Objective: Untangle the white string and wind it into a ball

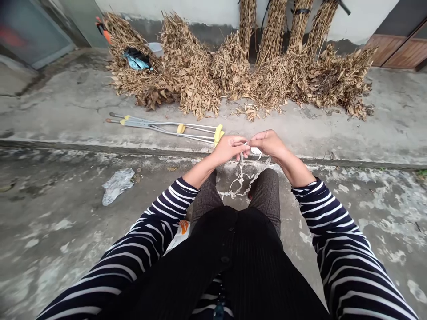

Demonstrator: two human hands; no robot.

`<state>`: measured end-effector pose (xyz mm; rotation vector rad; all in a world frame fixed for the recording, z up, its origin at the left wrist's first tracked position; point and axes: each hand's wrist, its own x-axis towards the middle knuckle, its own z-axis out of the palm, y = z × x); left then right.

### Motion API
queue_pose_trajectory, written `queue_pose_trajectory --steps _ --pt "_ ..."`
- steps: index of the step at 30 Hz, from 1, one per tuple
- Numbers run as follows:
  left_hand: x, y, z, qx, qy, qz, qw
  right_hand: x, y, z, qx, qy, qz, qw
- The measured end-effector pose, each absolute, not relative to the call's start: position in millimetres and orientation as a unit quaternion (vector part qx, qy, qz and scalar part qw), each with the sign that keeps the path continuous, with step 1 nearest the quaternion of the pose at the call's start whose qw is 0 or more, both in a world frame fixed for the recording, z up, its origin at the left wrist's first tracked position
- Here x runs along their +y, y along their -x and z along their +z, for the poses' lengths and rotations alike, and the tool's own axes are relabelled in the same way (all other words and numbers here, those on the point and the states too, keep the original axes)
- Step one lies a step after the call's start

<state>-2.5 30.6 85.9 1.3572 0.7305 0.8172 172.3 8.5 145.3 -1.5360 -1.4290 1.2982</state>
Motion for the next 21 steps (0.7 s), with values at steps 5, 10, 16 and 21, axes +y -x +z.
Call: queue_pose_trajectory --steps 5,10,16,21 --pt "29.4 6.8 90.6 0.316 -0.650 0.327 0.609 13.6 -180.3 145.5 -0.618 0.590 0.414 0.313" --pt "29.2 7.8 92.8 0.390 -0.767 0.290 0.419 14.4 -179.5 142.2 -0.652 0.575 0.404 0.285" --pt "33.2 1.6 87.2 0.424 -0.721 0.298 0.460 11.7 -176.7 146.6 -0.651 0.560 0.421 0.293" --pt "34.1 8.7 79.6 0.376 -0.626 0.276 0.625 12.9 -183.2 153.8 -0.633 0.557 0.439 0.309"
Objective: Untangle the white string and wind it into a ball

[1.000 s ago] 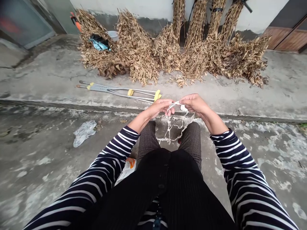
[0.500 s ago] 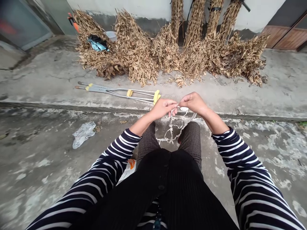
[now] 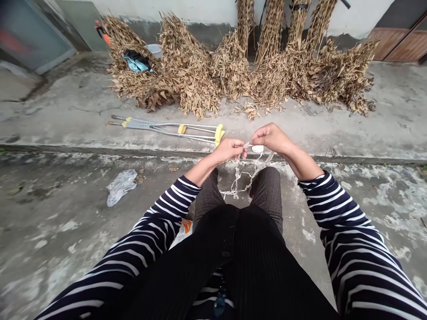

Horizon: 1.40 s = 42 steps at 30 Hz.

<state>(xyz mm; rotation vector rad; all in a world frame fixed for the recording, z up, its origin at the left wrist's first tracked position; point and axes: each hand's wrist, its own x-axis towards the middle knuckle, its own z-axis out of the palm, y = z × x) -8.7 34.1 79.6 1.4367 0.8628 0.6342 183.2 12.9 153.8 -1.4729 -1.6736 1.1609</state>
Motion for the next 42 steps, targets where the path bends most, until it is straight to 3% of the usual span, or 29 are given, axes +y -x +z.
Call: queue_pose_trajectory --steps 10,16,19,24,30,33,36,42 --pt "33.7 24.0 59.7 0.331 -0.574 0.286 0.692 15.0 -194.3 175.8 -0.602 0.534 0.471 0.361" --pt "-0.2 39.1 69.0 0.203 -0.569 0.142 0.784 17.7 -194.5 175.1 -0.626 0.518 0.478 0.333" --pt "-4.6 47.9 65.3 0.192 -0.526 0.145 0.816 16.1 -190.2 170.7 -0.608 0.540 0.451 0.367" --pt "23.8 70.4 56.7 0.300 -0.516 0.262 0.759 7.4 -185.3 177.5 -0.671 0.536 0.365 0.360" --pt "59.5 88.7 78.0 0.298 -0.566 0.221 0.736 2.9 -188.1 187.2 -0.722 0.556 0.267 0.312" --pt "62.0 71.1 78.3 0.418 -0.618 0.243 0.620 4.7 -184.3 184.7 -0.734 0.564 0.224 0.306" --pt "50.5 42.5 77.0 0.451 -0.618 0.389 0.513 9.9 -175.8 178.9 -0.744 0.575 0.188 0.285" --pt "21.0 1.9 89.3 0.366 -0.594 0.467 0.544 25.4 -165.9 172.6 -0.746 0.591 0.175 0.252"
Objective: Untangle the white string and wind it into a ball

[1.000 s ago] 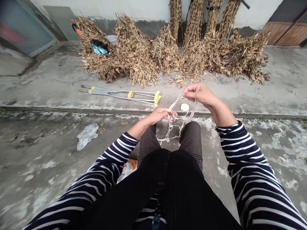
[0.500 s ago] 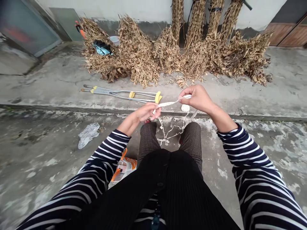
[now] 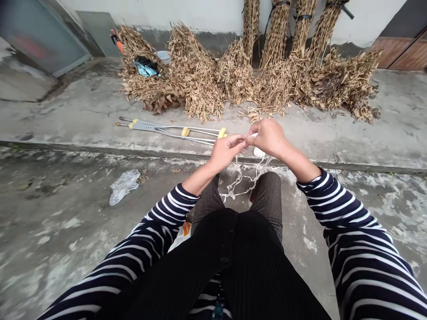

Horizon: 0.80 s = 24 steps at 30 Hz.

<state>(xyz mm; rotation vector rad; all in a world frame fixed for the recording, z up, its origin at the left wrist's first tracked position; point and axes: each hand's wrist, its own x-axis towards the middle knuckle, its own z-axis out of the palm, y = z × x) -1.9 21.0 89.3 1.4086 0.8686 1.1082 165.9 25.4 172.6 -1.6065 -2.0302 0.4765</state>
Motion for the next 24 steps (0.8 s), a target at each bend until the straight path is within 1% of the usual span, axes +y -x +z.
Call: queue_pose_trajectory --steps 4,8,11,14,19,24 --pt "20.6 -3.3 92.3 0.365 -0.579 0.475 0.553 31.0 -167.9 175.2 -0.736 0.576 0.234 0.269" --pt "26.0 0.8 94.4 0.341 -0.570 0.439 0.605 30.5 -170.4 176.6 -0.695 0.551 0.351 0.302" --pt "29.5 4.6 94.8 0.332 -0.579 0.408 0.623 28.7 -170.5 175.8 -0.669 0.548 0.398 0.308" --pt "31.0 7.2 93.8 0.335 -0.580 0.392 0.630 29.8 -171.3 174.3 -0.664 0.552 0.397 0.311" --pt "28.6 12.0 100.5 0.308 -0.573 0.372 0.662 39.4 -176.8 174.0 -0.674 0.564 0.358 0.316" --pt "28.0 16.6 113.2 0.267 -0.539 0.333 0.726 46.0 -179.9 176.3 -0.694 0.521 0.387 0.312"
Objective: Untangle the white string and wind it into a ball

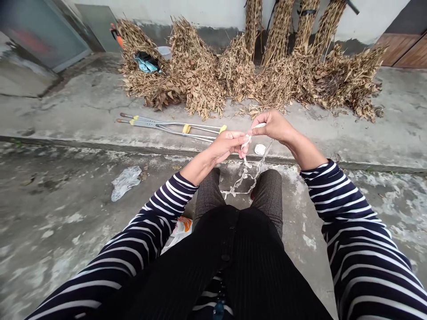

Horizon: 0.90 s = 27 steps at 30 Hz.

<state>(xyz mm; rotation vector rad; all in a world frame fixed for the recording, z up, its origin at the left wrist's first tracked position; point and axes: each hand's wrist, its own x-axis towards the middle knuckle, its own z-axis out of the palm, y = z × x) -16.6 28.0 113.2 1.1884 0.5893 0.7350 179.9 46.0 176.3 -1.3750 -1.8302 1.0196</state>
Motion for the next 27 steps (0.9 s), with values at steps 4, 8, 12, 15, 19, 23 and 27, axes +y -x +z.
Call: queue_pose_trajectory --steps 4,8,12,15,19,23,27 --pt "30.8 13.5 119.6 0.270 -0.506 0.356 0.738 40.3 -180.0 164.9 -0.697 0.482 0.381 0.370" --pt "35.5 8.3 128.0 0.287 -0.481 0.421 0.714 23.7 -181.0 139.2 -0.631 0.481 0.358 0.493" --pt "37.0 4.0 137.6 0.303 -0.468 0.430 0.710 13.0 -176.7 112.1 -0.586 0.432 0.513 0.455" --pt "37.3 2.0 145.1 0.301 -0.467 0.433 0.710 11.7 -165.8 92.7 -0.597 0.407 0.546 0.424" --pt "49.1 7.2 156.0 0.294 -0.470 0.473 0.685 2.6 -153.1 60.4 -0.647 0.423 0.554 0.310" --pt "75.2 24.9 159.6 0.315 -0.451 0.539 0.638 -10.5 -180.1 42.4 -0.704 0.543 0.418 0.186" --pt "103.6 46.3 142.7 0.354 -0.385 0.606 0.599 -18.0 -251.5 82.1 -0.613 0.762 0.073 0.196"
